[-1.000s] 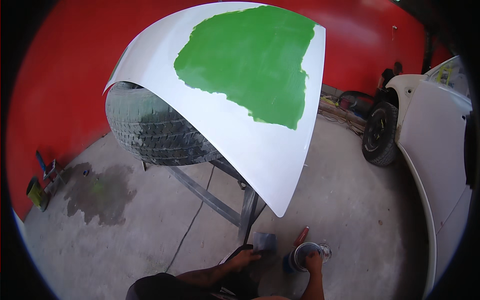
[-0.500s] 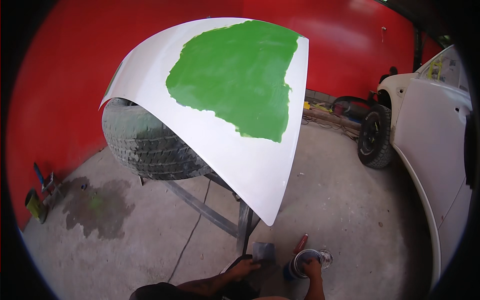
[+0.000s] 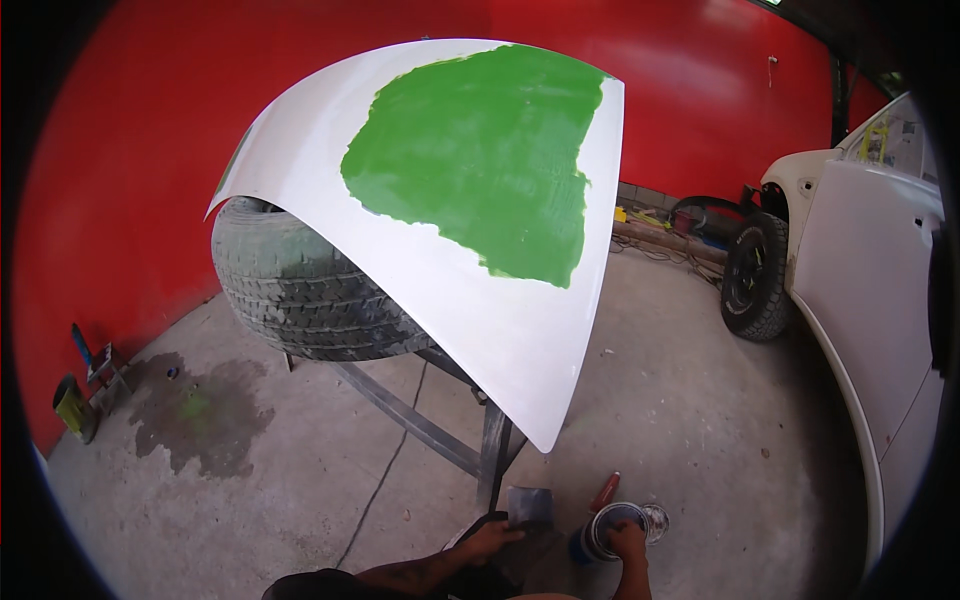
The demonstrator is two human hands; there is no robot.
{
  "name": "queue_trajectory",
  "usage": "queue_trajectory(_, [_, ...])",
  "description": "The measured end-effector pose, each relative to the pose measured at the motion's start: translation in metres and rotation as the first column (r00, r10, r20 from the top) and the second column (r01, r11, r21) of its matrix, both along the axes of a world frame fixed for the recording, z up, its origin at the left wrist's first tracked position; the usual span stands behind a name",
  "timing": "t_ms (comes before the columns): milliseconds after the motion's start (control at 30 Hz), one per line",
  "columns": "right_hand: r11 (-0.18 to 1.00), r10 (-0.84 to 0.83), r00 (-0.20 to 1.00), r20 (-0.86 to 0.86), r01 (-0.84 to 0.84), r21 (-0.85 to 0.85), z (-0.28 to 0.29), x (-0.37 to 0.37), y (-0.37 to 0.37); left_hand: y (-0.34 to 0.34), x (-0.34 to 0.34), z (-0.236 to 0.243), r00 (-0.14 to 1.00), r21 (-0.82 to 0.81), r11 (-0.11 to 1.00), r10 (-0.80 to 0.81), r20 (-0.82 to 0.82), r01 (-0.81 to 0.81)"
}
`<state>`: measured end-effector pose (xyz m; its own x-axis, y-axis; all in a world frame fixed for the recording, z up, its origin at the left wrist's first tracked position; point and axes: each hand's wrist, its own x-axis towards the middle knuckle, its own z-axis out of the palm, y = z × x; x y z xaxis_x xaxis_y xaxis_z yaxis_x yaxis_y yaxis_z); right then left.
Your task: The person feels the surface of a car panel by hand, scoops putty from a can onto a spreader, applies hardener from a tube onto the putty, and mixes the filler using two spreaders.
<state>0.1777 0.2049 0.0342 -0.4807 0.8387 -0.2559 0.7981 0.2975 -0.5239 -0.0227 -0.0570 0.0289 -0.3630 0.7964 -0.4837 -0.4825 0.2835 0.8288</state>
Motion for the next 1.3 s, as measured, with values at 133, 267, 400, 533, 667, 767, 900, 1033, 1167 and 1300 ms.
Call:
queue_trajectory(133, [1.0,-0.007,1.0,-0.011,0.006,-0.01,0.005,0.0,-0.004,-0.003,0.002,0.005,1.0,0.017,1.0,0.003,-0.003,-0.003])
queue_trajectory(267, [0.999,0.005,0.999,-0.047,-0.002,0.046,-0.004,0.003,-0.003,-0.006,0.005,0.022,1.0,0.009,1.0,-0.004,-0.023,0.004])
queue_trajectory(400, [0.997,0.021,0.998,-0.067,-0.016,0.07,-0.006,0.004,-0.003,-0.006,0.006,0.015,1.0,0.021,1.0,0.015,-0.004,-0.015])
queue_trajectory(533, [0.998,0.014,0.997,-0.071,-0.009,0.067,-0.005,0.004,-0.004,-0.006,0.007,0.015,0.999,0.04,0.999,0.034,0.036,-0.036])
queue_trajectory(667, [0.998,0.02,0.996,-0.091,-0.014,0.064,-0.005,0.005,-0.004,-0.005,0.007,0.009,0.999,0.073,0.997,0.033,0.042,-0.036])
queue_trajectory(767, [0.998,0.016,0.996,-0.086,-0.01,0.065,-0.007,0.005,-0.003,-0.003,0.005,0.009,1.0,0.024,0.999,0.022,-0.003,-0.022])
queue_trajectory(900, [0.996,0.03,0.996,-0.088,-0.023,0.085,-0.005,0.005,-0.004,-0.003,0.006,0.004,0.997,0.07,0.997,0.036,0.073,-0.041])
queue_trajectory(1033, [0.998,0.019,0.995,-0.094,-0.013,0.062,-0.006,0.005,-0.003,0.0,0.005,-0.005,0.998,0.065,0.997,0.037,0.049,-0.04])
queue_trajectory(1167, [0.999,0.022,0.998,-0.057,-0.019,0.043,-0.004,0.005,-0.002,-0.001,0.006,0.006,0.999,0.069,0.997,0.032,0.041,-0.034])
queue_trajectory(1300, [0.999,0.025,0.999,-0.025,-0.024,0.035,-0.005,0.006,-0.001,-0.001,0.006,0.006,0.997,0.083,0.996,0.029,0.065,-0.034])
